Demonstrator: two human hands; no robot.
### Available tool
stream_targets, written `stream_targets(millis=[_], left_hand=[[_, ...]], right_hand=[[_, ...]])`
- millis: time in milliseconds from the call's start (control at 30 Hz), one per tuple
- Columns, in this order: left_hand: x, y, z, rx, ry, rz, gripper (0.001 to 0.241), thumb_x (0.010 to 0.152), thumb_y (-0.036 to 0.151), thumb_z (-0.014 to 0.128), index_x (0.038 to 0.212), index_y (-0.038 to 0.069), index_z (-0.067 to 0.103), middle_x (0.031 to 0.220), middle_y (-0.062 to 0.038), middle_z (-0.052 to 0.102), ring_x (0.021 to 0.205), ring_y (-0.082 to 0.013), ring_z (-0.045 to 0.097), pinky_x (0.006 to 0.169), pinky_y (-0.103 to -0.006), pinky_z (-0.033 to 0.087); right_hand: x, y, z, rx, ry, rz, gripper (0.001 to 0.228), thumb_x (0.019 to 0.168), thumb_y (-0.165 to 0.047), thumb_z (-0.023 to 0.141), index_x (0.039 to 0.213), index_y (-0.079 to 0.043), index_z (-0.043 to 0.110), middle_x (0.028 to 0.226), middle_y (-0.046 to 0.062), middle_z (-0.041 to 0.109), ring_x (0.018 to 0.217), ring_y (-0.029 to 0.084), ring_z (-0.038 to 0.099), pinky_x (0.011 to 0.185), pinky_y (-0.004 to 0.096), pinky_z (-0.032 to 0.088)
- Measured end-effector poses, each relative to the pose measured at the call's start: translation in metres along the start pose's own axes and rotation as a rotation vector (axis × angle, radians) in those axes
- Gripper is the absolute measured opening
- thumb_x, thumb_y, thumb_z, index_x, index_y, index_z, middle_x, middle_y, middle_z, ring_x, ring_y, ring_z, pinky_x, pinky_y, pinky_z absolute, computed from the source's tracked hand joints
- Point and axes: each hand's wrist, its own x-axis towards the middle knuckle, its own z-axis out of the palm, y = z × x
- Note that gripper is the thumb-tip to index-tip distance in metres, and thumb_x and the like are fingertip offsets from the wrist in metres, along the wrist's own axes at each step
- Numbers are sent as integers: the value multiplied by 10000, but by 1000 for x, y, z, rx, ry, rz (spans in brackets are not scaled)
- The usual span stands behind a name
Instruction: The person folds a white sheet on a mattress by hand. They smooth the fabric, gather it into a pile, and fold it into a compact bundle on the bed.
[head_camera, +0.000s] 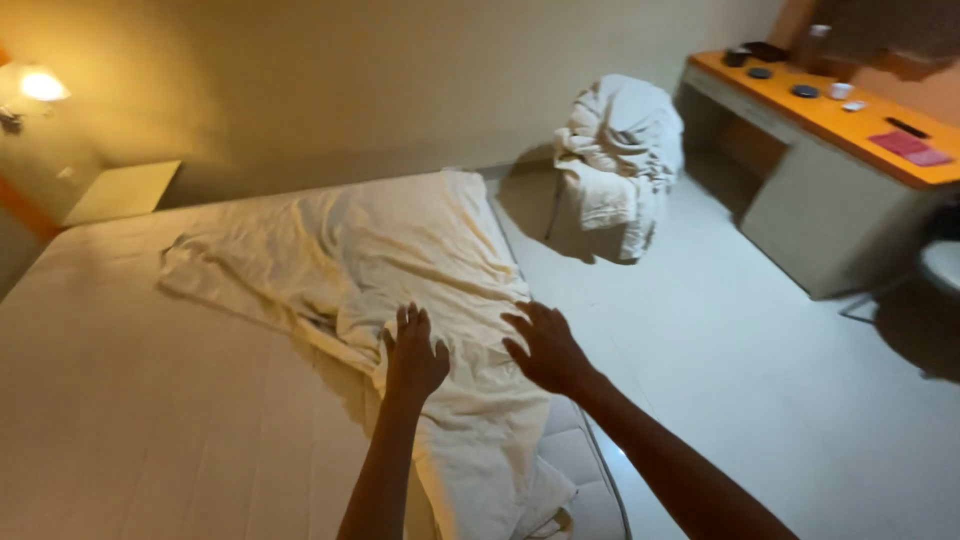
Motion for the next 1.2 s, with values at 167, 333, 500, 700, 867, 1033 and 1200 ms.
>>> stream_targets(millis=[167, 333, 500, 700, 867, 1033, 1200], left_hand=[[-6, 12, 10, -75, 44, 140, 710, 890, 286, 592, 1497, -38, 417, 1621, -232, 337, 1546, -391, 211, 1199, -662, 163], [4, 37, 27, -103, 66, 231, 718, 869, 297, 606, 1483, -31, 428, 1610, -235, 343, 1536, -401, 226, 1178, -683, 175], [11, 68, 34, -129, -24, 247, 738, 880, 303, 607, 1499, -38, 393, 1601, -257, 330, 1520, -415, 216, 1175, -682, 168], [6, 95, 33, -182, -69, 259, 729, 880, 277, 599, 1503, -41, 394, 1607, -248, 333, 1539, -396, 213, 1186, -687, 167], [-5, 103, 49, -164, -76, 281, 712, 878, 275, 596, 1491, -35, 405, 1608, -248, 337, 1542, -401, 213, 1184, -689, 177], [2, 100, 45, -139, -175, 263, 731, 863, 285, 601, 1487, -34, 393, 1606, -250, 324, 1530, -402, 206, 1174, -690, 173], [11, 83, 36, -166, -123, 342, 725, 887, 297, 598, 1492, -46, 393, 1598, -245, 351, 1537, -407, 214, 1177, -699, 172]], right_hand=[[-17, -29, -17, -66, -62, 124, 491, 954, -324, 649, 1393, -121, 567, 1471, 179, 503, 1364, 387, 443, 1096, 592, 338], [-35, -13, -28, -94, -23, 123, 526, 962, -319, 641, 1433, -112, 532, 1468, 210, 487, 1375, 400, 440, 1101, 588, 352], [-48, -1, -49, -127, -19, 217, 527, 925, -286, 665, 1409, -114, 543, 1471, 203, 493, 1365, 400, 441, 1093, 599, 353], [-58, 11, -66, -157, -69, 279, 529, 919, -266, 667, 1408, -108, 538, 1472, 196, 488, 1376, 392, 438, 1106, 614, 341], [-69, 11, -73, -158, -82, 318, 530, 924, -269, 671, 1412, -116, 535, 1476, 192, 491, 1377, 388, 440, 1111, 608, 343], [-75, 17, -66, -175, -58, 283, 539, 919, -259, 673, 1416, -105, 532, 1470, 209, 490, 1377, 394, 437, 1121, 581, 339], [-58, -6, -67, -195, -57, 355, 531, 916, -260, 678, 1405, -107, 539, 1464, 201, 496, 1369, 385, 445, 1121, 570, 329]])
